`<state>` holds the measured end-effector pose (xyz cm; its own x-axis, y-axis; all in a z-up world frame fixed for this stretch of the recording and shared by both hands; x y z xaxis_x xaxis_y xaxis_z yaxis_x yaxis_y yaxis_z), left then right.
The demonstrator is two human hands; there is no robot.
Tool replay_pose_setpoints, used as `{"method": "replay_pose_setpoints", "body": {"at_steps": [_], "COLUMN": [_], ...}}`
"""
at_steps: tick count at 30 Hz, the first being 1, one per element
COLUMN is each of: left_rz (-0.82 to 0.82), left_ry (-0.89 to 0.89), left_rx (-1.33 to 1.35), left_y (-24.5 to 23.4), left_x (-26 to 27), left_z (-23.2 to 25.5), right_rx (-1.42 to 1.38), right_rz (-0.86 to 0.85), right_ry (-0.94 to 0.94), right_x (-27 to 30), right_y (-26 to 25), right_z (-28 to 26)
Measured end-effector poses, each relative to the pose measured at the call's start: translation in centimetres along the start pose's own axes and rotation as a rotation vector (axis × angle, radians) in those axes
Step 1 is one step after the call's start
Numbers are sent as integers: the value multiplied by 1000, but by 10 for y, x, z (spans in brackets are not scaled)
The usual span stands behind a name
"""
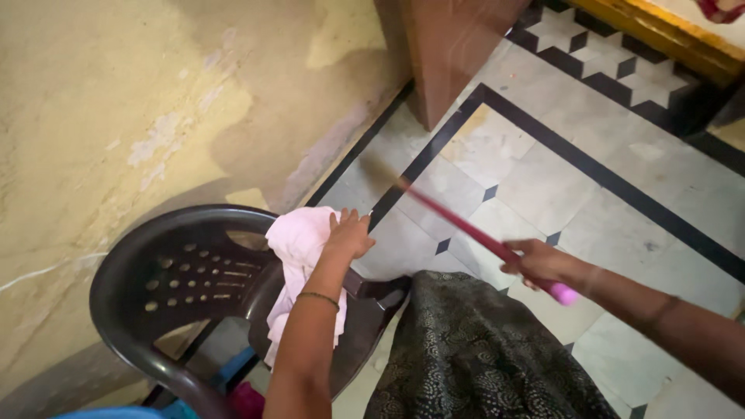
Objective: The person sweeps a tiled floor in a bedroom using a pink broom. They move a metal basin and a green stool to access areas underneath furniture, sweeping debris into a blue dustpan. The person also sweeps under a bed and a sewing machine table.
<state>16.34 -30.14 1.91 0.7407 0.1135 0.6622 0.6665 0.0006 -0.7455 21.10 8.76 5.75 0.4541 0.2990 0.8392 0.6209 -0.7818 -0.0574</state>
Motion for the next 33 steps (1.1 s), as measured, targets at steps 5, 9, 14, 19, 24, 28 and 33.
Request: {"method": "replay_pose_setpoints", "body": {"at_steps": [5, 9, 14, 19, 24, 28, 33], "left_rz": [54, 86, 49, -28, -33, -51, -114], "left_ry": [151, 274, 368, 404, 493, 569, 600], "left_rx": [-56, -75, -74, -143, -223, -303, -449], "left_y": [-15, -14, 4, 31, 63, 82, 110], "left_x": [8, 15, 26, 40, 55, 61, 69], "left_z": [48, 74, 73, 61, 67, 78, 99], "right_rx": [-220, 34, 289, 234, 391, -50, -511], "right_rz": [21, 190, 147, 103, 524, 796, 869], "right_ry": [24, -20, 107, 302, 213, -30, 73], "right_x": [8, 22, 116, 144, 124, 160, 192], "right_y": [-29, -16, -23, -42, 18, 86, 190], "right_z": [22, 14, 41, 75, 99, 156, 231]}}
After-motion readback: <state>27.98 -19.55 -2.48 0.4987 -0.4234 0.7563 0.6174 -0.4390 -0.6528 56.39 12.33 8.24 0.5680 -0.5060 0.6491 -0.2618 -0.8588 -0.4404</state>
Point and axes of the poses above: each hand's wrist, its own x-axis away from the middle knuckle, its own y-axis out of the palm, z = x × y, the point moved 4 cm from there along -x, towards the middle knuckle, and after that the axes turned 10 degrees about -y, right-handed, at the moved point
